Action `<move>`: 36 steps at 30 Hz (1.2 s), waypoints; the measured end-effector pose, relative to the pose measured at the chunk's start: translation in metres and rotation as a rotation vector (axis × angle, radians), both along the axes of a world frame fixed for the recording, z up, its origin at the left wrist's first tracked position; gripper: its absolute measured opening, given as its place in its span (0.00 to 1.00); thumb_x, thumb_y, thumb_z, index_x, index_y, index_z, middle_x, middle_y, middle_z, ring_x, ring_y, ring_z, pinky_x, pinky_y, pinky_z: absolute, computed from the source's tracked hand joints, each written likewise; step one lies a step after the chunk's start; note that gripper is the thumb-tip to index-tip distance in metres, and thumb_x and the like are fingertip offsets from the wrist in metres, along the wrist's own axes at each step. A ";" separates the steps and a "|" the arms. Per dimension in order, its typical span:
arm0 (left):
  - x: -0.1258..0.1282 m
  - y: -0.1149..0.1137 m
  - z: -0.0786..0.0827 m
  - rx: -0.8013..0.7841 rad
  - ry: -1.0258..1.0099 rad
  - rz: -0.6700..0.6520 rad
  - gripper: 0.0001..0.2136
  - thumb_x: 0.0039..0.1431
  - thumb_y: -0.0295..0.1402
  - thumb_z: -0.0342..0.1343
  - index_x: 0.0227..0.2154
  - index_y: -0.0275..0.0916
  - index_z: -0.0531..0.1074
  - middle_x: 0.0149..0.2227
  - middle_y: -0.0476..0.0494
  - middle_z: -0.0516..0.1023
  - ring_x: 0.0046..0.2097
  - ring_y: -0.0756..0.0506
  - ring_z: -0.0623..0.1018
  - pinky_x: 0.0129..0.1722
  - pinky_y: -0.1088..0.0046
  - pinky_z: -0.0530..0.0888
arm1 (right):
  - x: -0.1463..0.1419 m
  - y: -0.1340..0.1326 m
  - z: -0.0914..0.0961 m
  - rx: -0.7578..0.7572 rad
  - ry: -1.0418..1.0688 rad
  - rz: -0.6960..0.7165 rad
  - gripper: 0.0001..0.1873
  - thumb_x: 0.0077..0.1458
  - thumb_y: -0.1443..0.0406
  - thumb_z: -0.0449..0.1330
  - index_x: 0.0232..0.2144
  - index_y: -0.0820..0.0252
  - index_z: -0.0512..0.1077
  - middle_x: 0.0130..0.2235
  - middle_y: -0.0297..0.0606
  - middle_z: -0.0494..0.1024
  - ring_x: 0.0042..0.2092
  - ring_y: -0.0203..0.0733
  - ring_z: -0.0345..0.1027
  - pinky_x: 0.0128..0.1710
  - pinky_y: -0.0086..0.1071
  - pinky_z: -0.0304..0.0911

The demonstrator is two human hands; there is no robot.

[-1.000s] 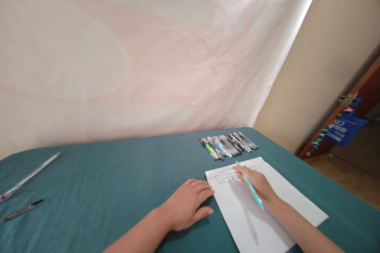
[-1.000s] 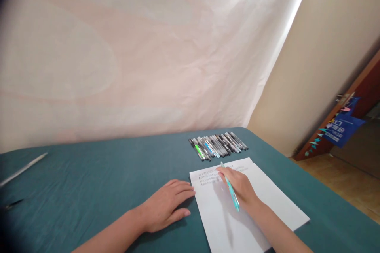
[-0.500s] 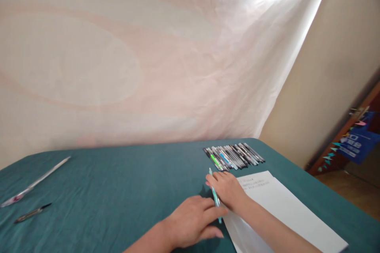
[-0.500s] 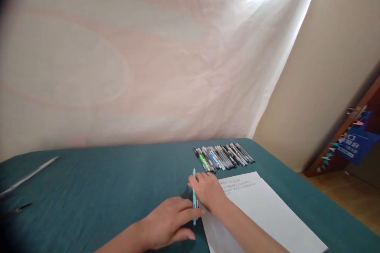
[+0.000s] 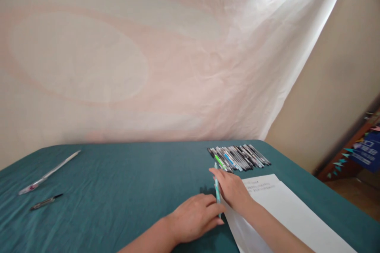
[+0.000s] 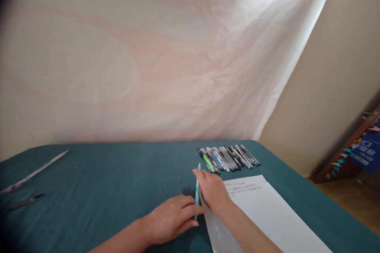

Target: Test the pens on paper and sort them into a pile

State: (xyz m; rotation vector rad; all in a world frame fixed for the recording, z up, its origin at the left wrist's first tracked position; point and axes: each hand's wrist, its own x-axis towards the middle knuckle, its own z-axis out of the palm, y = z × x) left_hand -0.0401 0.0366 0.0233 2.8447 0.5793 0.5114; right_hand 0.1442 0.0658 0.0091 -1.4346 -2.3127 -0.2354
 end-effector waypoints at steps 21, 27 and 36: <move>-0.002 0.003 -0.003 -0.097 0.002 0.044 0.16 0.59 0.42 0.43 0.47 0.42 0.62 0.42 0.43 0.70 0.43 0.44 0.69 0.44 0.68 0.64 | 0.023 0.056 0.016 -0.177 0.649 -0.101 0.16 0.51 0.64 0.51 0.43 0.61 0.56 0.22 0.27 0.67 0.25 0.36 0.63 0.27 0.29 0.56; -0.001 0.003 -0.001 -0.085 0.008 0.048 0.13 0.59 0.41 0.43 0.40 0.42 0.68 0.40 0.45 0.71 0.41 0.46 0.69 0.42 0.70 0.64 | 0.020 0.095 0.010 -0.171 0.217 -0.170 0.15 0.51 0.67 0.52 0.44 0.62 0.61 0.26 0.33 0.72 0.30 0.38 0.67 0.30 0.28 0.56; -0.001 0.004 -0.001 -0.109 0.007 0.053 0.12 0.59 0.39 0.44 0.41 0.43 0.67 0.40 0.47 0.70 0.41 0.47 0.68 0.42 0.70 0.63 | 0.005 0.118 -0.011 -0.159 0.041 -0.240 0.11 0.49 0.69 0.57 0.38 0.61 0.65 0.38 0.42 0.72 0.41 0.43 0.66 0.40 0.30 0.55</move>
